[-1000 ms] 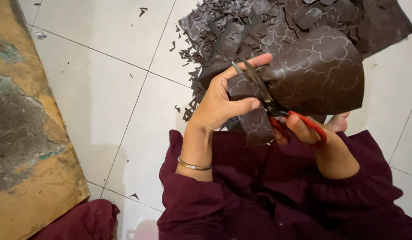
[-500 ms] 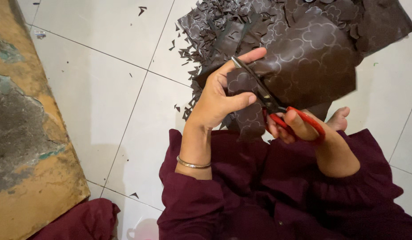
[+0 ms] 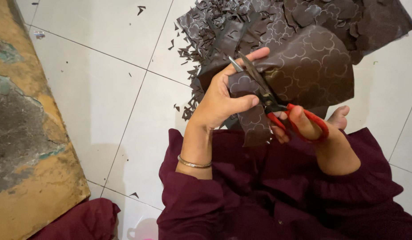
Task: The person sits on a tiled floor and uses red-handled scissors to cut flower-shaped pieces from a brown patterned fabric. The person repeatedly picks up fabric pieces, cuts along the pattern outlines, and places the cut shapes onto a growing pile on the floor.
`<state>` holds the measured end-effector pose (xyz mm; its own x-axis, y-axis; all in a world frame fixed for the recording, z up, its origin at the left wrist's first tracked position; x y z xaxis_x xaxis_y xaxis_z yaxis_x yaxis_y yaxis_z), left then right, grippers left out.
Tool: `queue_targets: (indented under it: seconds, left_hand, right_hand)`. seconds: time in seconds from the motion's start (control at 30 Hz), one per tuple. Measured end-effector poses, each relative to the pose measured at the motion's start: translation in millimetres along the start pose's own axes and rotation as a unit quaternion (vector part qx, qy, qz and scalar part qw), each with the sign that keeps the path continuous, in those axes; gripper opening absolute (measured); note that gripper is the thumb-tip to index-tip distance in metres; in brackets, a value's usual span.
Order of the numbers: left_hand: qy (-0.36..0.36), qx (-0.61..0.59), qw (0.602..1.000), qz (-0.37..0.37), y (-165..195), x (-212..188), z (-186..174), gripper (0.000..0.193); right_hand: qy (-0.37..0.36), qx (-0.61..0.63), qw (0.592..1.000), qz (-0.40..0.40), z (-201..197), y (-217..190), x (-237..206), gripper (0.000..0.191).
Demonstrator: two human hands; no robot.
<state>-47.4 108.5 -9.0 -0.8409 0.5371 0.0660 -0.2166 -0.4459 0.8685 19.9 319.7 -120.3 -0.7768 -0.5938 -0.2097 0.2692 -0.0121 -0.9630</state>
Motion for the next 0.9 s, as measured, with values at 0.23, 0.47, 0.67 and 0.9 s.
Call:
queue_targets:
  seconds: [0.23, 0.47, 0.67, 0.9]
  left_hand:
    - [-0.002, 0.011, 1.000, -0.003, -2, 1, -1, 0.083]
    - [0.065, -0.013, 0.998, 0.011, -13, 11, -13, 0.095]
    - [0.188, -0.025, 0.981, 0.046, -28, 15, -40, 0.072]
    - [0.246, -0.111, 0.961, 0.051, -42, 13, -55, 0.036]
  right_hand:
    - [-0.067, 0.135, 0.987, -0.049, 0, 6, 4, 0.108]
    - [-0.083, 0.200, 0.969, -0.116, 23, -55, 16, 0.115]
    - [0.110, 0.095, 0.988, -0.045, 5, -73, 38, 0.046]
    - [0.363, -0.058, 0.927, 0.075, -16, -77, 26, 0.023]
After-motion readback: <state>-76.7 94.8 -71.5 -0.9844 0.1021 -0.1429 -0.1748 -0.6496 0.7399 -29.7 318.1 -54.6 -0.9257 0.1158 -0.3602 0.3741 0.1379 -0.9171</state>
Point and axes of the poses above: each hand's wrist, its own x-axis towards the middle knuckle, its own z-axis out of the palm, y = z × x, the point moved 8 cm from there along x, towards the middle knuckle, and after that the axes turned 5 degrees about x, right-handed, at the moved point
